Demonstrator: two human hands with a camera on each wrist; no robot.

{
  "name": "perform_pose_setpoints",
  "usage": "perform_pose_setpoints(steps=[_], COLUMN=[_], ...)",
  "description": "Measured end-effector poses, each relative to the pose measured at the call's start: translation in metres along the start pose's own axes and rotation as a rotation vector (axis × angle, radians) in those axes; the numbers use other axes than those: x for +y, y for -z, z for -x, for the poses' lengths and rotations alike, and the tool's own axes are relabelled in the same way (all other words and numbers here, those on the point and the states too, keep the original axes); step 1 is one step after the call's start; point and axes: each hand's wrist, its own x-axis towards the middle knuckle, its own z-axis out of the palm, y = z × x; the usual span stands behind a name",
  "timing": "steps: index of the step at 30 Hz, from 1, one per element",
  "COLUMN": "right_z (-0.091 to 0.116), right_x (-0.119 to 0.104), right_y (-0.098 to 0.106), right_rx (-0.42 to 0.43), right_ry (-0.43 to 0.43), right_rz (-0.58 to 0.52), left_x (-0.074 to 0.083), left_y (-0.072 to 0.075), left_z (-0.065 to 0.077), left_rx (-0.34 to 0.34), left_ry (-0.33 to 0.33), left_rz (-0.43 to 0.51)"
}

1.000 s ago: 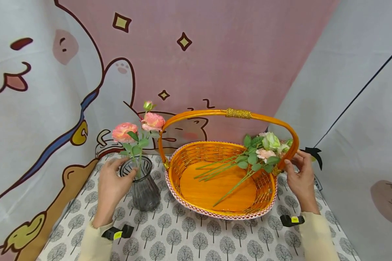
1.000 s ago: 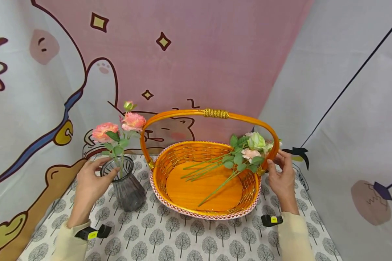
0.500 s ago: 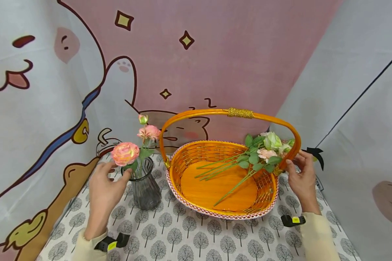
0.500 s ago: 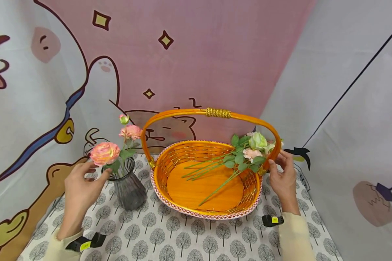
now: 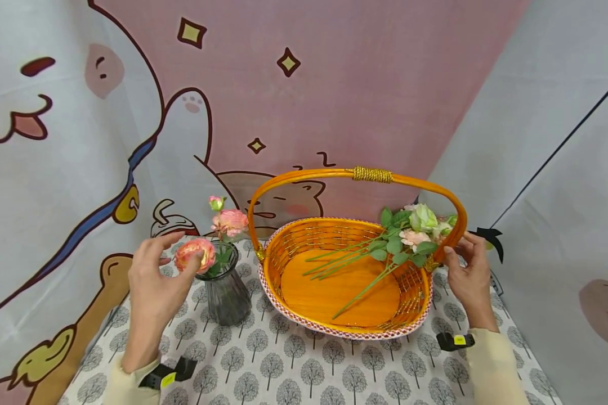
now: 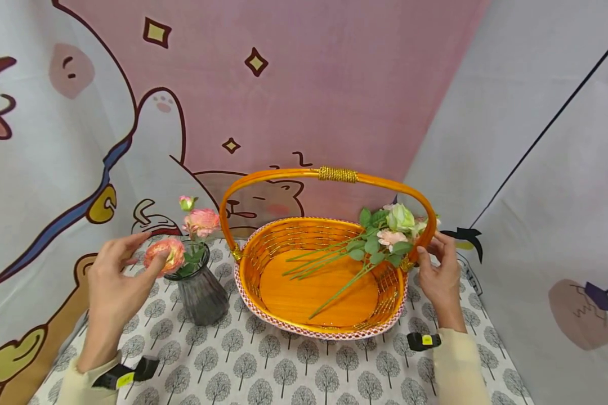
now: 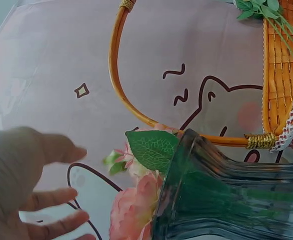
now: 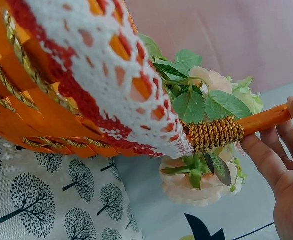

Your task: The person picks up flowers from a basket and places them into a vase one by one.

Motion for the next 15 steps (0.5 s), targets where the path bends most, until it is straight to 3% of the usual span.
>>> perform_pose_setpoints(steps=[10, 15], right_z=[-0.001, 0.0], right_x=[0.001, 0.001], right_y=[0.0, -0.002], right_rx=[-0.002, 0.002], right_ry=[0.0, 0.001], right_rz=[0.007, 0.005], left_x=[0.005, 0.011], left_y=[-0.022, -0.036], left_z=[-0.002, 0.002], left_rx=[-0.07, -0.116], left_ry=[-0.251, -0.325], left_rz=[0.119, 0.144])
